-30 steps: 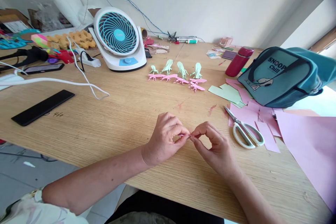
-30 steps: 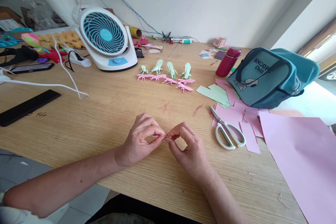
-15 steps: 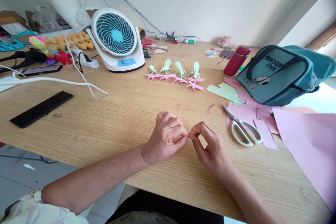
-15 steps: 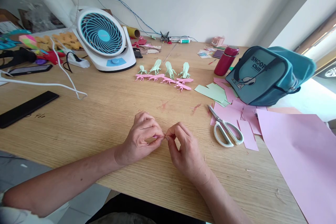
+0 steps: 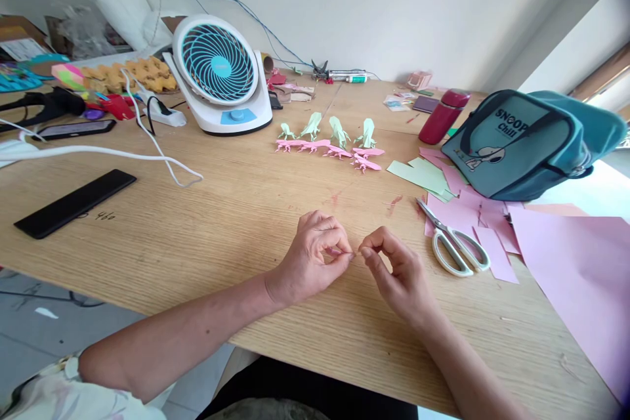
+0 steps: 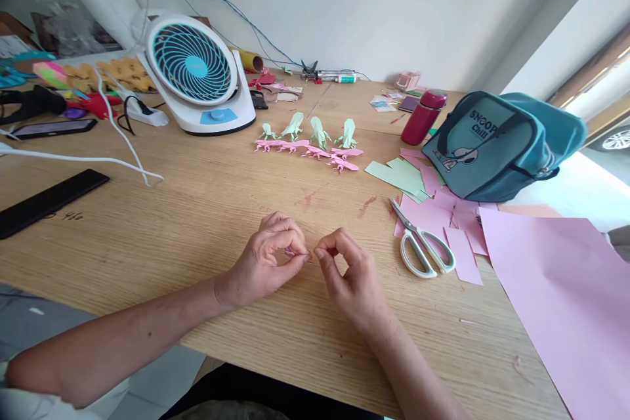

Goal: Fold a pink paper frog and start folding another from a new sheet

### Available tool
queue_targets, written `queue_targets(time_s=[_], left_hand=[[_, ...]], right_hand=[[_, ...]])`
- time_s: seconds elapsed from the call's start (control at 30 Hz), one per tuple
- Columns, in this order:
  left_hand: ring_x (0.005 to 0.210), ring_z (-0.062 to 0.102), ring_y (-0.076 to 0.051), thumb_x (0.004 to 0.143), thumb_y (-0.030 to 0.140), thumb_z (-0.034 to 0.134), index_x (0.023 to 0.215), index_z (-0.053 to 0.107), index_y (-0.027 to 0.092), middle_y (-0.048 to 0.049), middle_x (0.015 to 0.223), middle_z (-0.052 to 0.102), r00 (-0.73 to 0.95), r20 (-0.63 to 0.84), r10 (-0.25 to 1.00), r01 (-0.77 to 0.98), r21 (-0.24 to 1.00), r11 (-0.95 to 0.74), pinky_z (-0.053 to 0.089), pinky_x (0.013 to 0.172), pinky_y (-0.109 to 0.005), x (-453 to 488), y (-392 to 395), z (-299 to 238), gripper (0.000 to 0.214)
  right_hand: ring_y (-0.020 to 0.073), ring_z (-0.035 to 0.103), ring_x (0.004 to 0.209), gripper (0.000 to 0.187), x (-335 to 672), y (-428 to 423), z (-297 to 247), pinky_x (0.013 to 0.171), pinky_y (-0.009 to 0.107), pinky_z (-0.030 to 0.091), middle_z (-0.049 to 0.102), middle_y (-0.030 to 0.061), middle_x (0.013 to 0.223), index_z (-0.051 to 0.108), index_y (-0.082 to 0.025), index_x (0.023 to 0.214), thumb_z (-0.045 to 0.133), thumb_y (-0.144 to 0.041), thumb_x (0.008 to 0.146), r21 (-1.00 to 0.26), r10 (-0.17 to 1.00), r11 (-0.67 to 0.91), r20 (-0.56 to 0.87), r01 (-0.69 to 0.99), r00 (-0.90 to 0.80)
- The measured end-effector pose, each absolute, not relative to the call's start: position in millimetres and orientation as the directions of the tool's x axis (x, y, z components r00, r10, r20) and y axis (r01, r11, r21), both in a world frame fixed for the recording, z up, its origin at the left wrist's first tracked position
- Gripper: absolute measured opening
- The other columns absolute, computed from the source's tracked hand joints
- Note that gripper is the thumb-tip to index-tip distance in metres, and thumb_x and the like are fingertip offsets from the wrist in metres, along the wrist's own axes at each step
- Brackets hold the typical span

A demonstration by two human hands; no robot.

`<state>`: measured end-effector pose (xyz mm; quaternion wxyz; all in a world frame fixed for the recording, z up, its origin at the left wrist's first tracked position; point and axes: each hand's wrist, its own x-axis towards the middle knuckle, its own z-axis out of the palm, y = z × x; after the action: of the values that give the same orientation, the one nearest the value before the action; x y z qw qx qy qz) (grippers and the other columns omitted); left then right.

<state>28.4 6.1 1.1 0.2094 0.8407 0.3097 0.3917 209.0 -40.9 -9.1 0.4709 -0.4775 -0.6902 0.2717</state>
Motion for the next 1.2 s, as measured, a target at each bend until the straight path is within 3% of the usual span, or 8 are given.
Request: queue_targets(time_s=[0.17,0.43,0.6,0.73,0.9,1.2], left_hand=[[0.073,0.053,-0.015,0.083,0.015,0.066,0.067,0.06,0.018,0.0011,0.07,0.061,0.434,0.495,0.752,0.316,0.699,-0.642,0.04,0.079,-0.032,28,12,0,0.018],[0.084,0.059,-0.016,0.084,0.023,0.073,0.074,0.071,0.02,0.0002,0.08,0.071,0.381,0.497,0.78,0.195,0.781,-0.593,0.04,0.086,-0.033,27,13,-5,0.01],[0.088,0.059,-0.016,0.083,0.024,0.073,0.074,0.071,0.021,0.0002,0.083,0.071,0.379,0.47,0.797,0.2,0.8,-0.566,0.041,0.089,-0.033,30,11,-6,0.01],[0.092,0.06,-0.017,0.082,0.022,0.074,0.075,0.072,0.021,-0.0017,0.092,0.071,0.384,0.434,0.815,0.198,0.823,-0.532,0.044,0.088,-0.033,32,10,-6,0.008],[0.098,0.058,-0.019,0.081,0.022,0.074,0.081,0.074,0.023,-0.0023,0.101,0.07,0.401,0.456,0.794,0.239,0.785,-0.572,0.045,0.09,-0.034,31,9,-4,0.001],[0.089,0.056,-0.017,0.088,0.018,0.065,0.074,0.067,0.02,-0.0003,0.087,0.069,0.47,0.522,0.712,0.293,0.669,-0.684,0.04,0.088,-0.035,31,11,-3,0.014]], right_hand=[[0.0155,0.053,0.072,0.015,214,-37,-12,0.067,0.029,0.044,0.057,0.001,0.078,0.058,-0.021,0.085,0.054,-0.029,0.096,-0.877,0.929,0.339,0.37,0.341,0.028],[0.0197,0.059,0.09,0.008,209,-36,-10,0.081,0.033,0.047,0.063,0.0053,0.095,0.062,-0.021,0.097,0.059,-0.027,0.092,-0.826,0.928,0.373,0.341,0.423,-0.152],[0.0213,0.057,0.089,0.005,200,-35,-19,0.078,0.035,0.045,0.06,0.0049,0.092,0.06,-0.022,0.086,0.063,-0.017,0.086,-0.733,0.906,0.415,0.39,0.539,-0.167],[0.0189,0.057,0.08,0.013,195,-34,-23,0.072,0.032,0.045,0.059,0.0031,0.084,0.056,-0.022,0.077,0.057,-0.016,0.089,-0.749,0.907,0.405,0.403,0.525,-0.124],[0.0183,0.057,0.077,0.014,195,-36,-22,0.071,0.032,0.044,0.059,0.0021,0.081,0.054,-0.022,0.075,0.058,-0.015,0.086,-0.739,0.911,0.391,0.397,0.549,-0.114],[0.0188,0.057,0.078,0.015,192,-36,-19,0.073,0.032,0.044,0.06,0.002,0.08,0.054,-0.022,0.073,0.059,-0.012,0.084,-0.707,0.91,0.394,0.392,0.587,-0.138]])
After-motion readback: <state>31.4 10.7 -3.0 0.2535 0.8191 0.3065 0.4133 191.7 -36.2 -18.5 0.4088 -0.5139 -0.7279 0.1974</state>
